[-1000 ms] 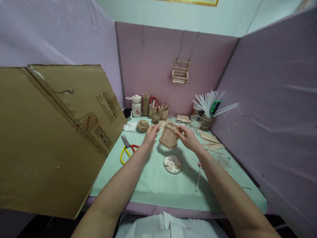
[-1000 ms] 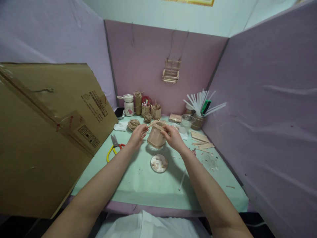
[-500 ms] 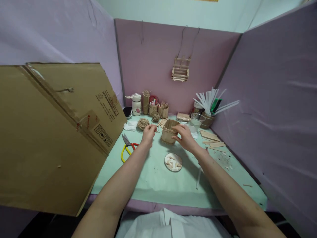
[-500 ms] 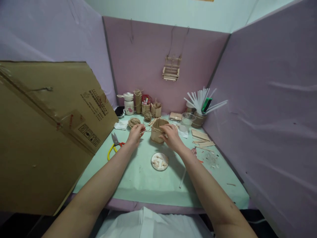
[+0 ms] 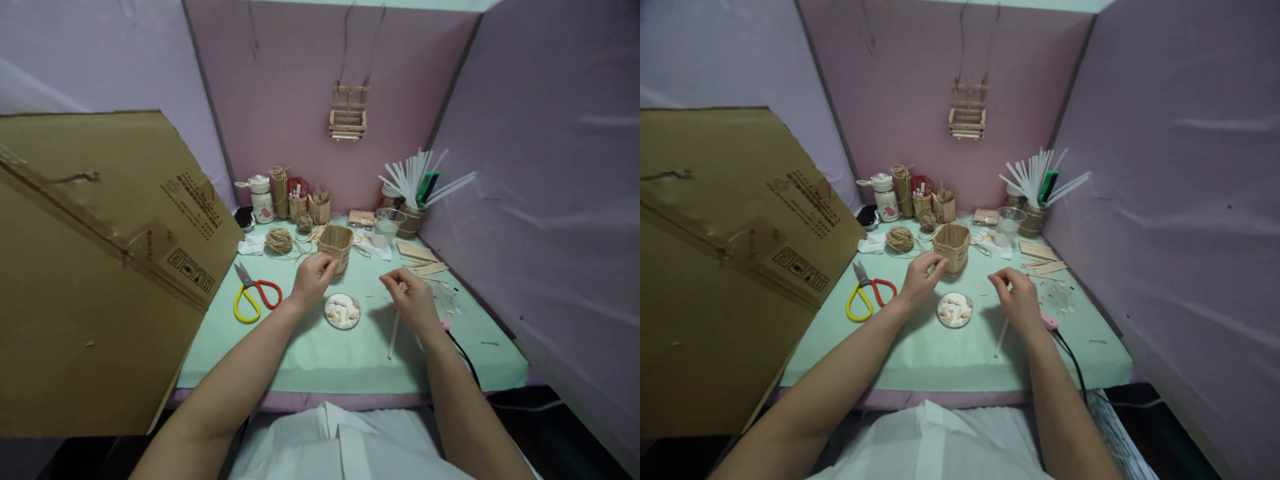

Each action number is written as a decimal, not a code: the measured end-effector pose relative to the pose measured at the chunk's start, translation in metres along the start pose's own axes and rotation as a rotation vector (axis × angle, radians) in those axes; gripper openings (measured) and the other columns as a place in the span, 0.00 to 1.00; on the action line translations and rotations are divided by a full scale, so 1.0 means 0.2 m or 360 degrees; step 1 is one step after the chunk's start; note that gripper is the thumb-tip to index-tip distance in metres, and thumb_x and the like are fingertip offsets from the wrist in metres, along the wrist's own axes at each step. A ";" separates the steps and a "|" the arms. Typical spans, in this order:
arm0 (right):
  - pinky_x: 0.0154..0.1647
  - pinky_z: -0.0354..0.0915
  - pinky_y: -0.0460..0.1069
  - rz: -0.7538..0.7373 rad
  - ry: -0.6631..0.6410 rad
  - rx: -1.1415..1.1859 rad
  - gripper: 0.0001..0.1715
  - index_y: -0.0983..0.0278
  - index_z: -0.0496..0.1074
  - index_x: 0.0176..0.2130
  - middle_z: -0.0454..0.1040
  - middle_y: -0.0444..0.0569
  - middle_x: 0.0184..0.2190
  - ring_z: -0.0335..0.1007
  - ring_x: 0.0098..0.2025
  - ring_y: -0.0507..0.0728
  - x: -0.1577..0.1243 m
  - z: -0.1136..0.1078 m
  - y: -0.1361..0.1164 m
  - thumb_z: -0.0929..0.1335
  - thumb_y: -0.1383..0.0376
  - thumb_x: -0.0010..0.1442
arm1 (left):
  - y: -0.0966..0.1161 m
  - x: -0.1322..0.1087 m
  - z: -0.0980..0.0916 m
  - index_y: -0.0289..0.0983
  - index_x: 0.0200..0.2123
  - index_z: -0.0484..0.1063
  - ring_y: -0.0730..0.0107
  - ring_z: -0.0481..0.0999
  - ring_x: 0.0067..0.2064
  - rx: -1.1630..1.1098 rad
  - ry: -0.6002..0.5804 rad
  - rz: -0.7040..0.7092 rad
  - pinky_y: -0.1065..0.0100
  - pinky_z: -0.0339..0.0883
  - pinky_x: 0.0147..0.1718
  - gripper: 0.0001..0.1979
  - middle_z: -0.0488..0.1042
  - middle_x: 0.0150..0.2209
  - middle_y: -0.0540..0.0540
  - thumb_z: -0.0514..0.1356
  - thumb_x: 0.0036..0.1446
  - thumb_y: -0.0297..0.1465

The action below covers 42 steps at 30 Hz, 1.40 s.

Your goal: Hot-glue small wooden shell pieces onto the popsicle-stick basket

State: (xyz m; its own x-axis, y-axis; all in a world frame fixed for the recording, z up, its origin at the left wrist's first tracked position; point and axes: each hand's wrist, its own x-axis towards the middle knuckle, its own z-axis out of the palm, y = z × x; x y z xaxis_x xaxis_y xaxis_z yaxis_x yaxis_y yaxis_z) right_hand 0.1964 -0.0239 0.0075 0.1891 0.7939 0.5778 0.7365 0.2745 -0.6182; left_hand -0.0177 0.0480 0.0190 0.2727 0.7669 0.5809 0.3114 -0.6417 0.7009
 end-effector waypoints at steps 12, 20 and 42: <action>0.43 0.54 0.54 -0.0249 -0.0554 -0.0331 0.09 0.61 0.72 0.30 0.75 0.49 0.32 0.67 0.38 0.59 -0.06 0.15 -0.08 0.65 0.65 0.61 | -0.05 -0.06 0.01 0.39 0.33 0.76 0.63 0.72 0.40 0.0359 -0.0400 -0.0043 0.63 0.63 0.43 0.07 0.74 0.35 0.44 0.57 0.55 0.28; 0.45 0.50 0.53 -0.0247 -0.0473 -0.0337 0.07 0.60 0.73 0.34 0.73 0.48 0.35 0.65 0.42 0.57 -0.10 0.22 -0.10 0.65 0.66 0.62 | -0.05 -0.06 -0.06 0.38 0.32 0.77 0.61 0.69 0.44 0.0603 -0.0754 -0.0077 0.62 0.61 0.44 0.07 0.71 0.37 0.44 0.59 0.53 0.28; 0.47 0.52 0.52 -0.0131 -0.0348 -0.0052 0.07 0.61 0.73 0.34 0.75 0.46 0.34 0.67 0.41 0.56 -0.12 0.22 -0.07 0.65 0.65 0.62 | 0.13 -0.13 -0.02 0.33 0.34 0.76 0.56 0.67 0.44 0.1278 -0.1143 0.0029 0.60 0.56 0.41 0.11 0.71 0.38 0.38 0.53 0.56 0.27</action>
State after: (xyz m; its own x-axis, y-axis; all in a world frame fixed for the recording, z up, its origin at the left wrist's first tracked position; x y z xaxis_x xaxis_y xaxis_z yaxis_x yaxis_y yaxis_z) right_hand 0.1528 -0.0227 -0.0208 -0.0148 0.8692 0.4942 0.7648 0.3282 -0.5544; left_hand -0.0195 0.0124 0.0235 0.6724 0.7397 0.0266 0.7372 -0.6724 0.0665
